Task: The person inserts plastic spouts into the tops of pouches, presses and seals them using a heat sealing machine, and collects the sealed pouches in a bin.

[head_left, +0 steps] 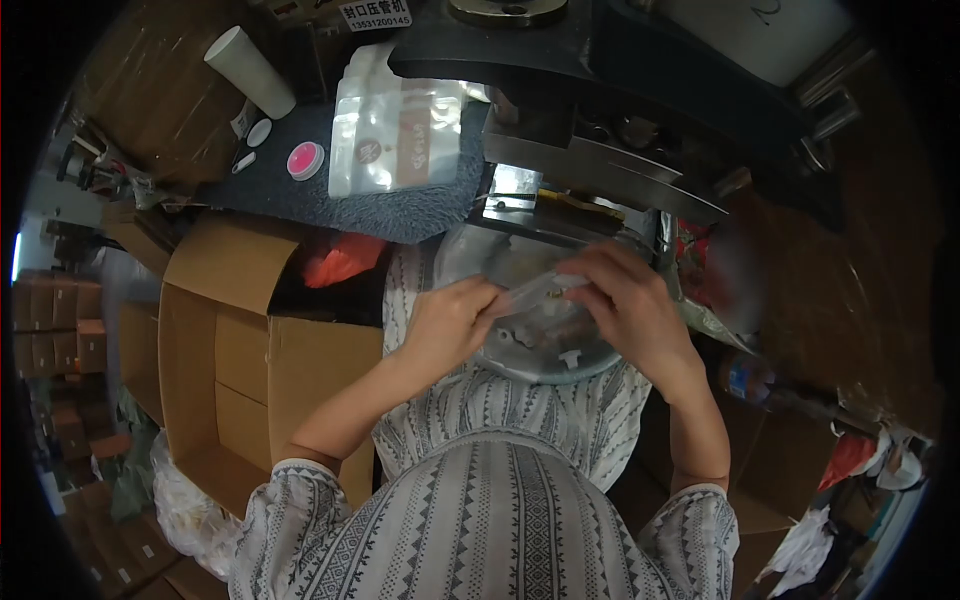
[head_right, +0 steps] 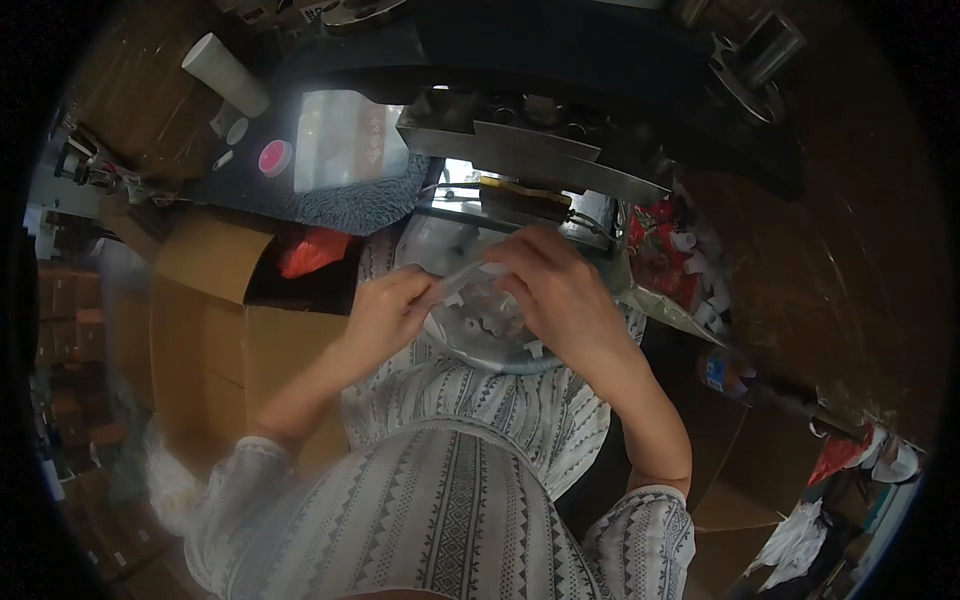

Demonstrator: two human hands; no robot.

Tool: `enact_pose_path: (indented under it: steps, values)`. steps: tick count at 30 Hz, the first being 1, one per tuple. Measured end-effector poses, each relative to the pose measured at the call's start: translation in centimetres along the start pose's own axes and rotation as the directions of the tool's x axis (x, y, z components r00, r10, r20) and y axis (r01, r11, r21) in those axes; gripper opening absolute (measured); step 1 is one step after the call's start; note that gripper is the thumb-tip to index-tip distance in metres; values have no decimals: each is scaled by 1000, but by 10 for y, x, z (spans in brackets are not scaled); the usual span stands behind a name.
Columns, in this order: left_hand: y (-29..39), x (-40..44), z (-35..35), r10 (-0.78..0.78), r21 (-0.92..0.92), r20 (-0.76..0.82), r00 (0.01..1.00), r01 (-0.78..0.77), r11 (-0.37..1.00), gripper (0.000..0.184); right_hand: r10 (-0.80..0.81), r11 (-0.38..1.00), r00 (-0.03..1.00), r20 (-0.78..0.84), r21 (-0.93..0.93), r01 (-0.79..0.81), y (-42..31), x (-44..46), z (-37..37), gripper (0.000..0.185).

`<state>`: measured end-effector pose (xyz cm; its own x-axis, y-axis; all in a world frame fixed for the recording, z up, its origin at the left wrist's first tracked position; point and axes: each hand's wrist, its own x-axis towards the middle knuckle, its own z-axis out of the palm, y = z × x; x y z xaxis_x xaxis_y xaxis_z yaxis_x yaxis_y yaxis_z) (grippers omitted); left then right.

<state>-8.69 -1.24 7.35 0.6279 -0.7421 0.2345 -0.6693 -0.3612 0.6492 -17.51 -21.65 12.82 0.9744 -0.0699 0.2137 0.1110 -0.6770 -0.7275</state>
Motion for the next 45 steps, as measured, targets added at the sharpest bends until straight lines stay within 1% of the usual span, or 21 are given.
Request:
enact_pose_path:
  steps: [7,9,13,15,16,19,21,22,24,26,28,30,32,33,34,35,36,41,43,44,45]
  values:
    - [0,6,13,13,51,-13,1000,-13,999,6,68,989,998,0,-135,-68,5,-12,-12,26]
    - [-4,6,19,12,-58,94,995,-6,998,9,90,995,991,102,-40,-87,9,-9,-7,27]
    - [1,21,24,-131,-104,294,947,168,980,18,128,989,990,60,70,-133,21,-4,-6,26]
    - [-5,31,36,-319,-473,469,823,540,696,26,152,983,970,-190,-69,-167,24,-9,-12,27]
    - [-8,40,38,-319,-475,465,826,537,697,26,147,984,971,-190,-71,-163,26,-13,-18,27]
    - [-18,68,48,-341,-632,540,770,638,440,24,200,945,956,-213,-215,-245,35,-22,-37,35]
    - [-17,78,45,-355,-647,565,745,667,370,26,457,835,866,-201,-237,-496,48,-26,-44,28]
    - [-15,80,42,-369,-659,588,720,691,297,28,457,837,867,-198,-236,-495,61,-23,-47,28]
    - [-11,77,43,-389,-681,578,718,687,255,29,272,845,843,-463,-304,-440,104,-11,-46,24]
    - [-10,74,33,-408,-701,568,715,680,216,29,142,822,872,-469,-435,-368,162,-9,-32,23]
    - [-17,74,-3,-387,-401,530,755,625,669,32,-2,771,887,-461,-566,-292,167,-5,-33,22]
    - [-45,94,-48,-406,-428,455,793,594,681,37,218,831,903,-371,-415,-371,137,-6,-43,20]
    - [-124,128,-71,-387,-91,-31,922,383,919,57,230,809,904,-361,-445,-383,134,-10,-42,19]
    - [-152,138,-63,-387,-90,-31,921,383,919,57,241,786,905,-351,-476,-394,133,-12,-41,17]
    - [-179,145,-53,-281,337,-164,946,322,885,63,241,786,905,-351,-476,-394,132,-14,-40,17]
    - [-194,148,-46,-125,704,-238,963,259,661,70,254,745,905,-341,-528,-408,133,-15,-40,17]
    - [-192,145,-37,-352,488,-101,930,355,798,78,268,700,904,-334,-577,-421,133,-17,-40,16]
    - [-151,99,-6,-395,485,-231,889,457,746,80,377,794,844,-381,-337,-506,101,-23,-40,15]
    - [-148,94,-8,-342,345,-262,902,419,840,73,416,820,828,-376,-239,-520,90,-26,-43,17]
    - [-144,86,-8,-342,344,-267,901,420,840,73,399,842,821,-408,-191,-504,84,-30,-45,18]
    - [-126,72,-10,-199,448,-310,930,327,832,68,389,861,808,-443,-138,-490,80,-35,-45,20]
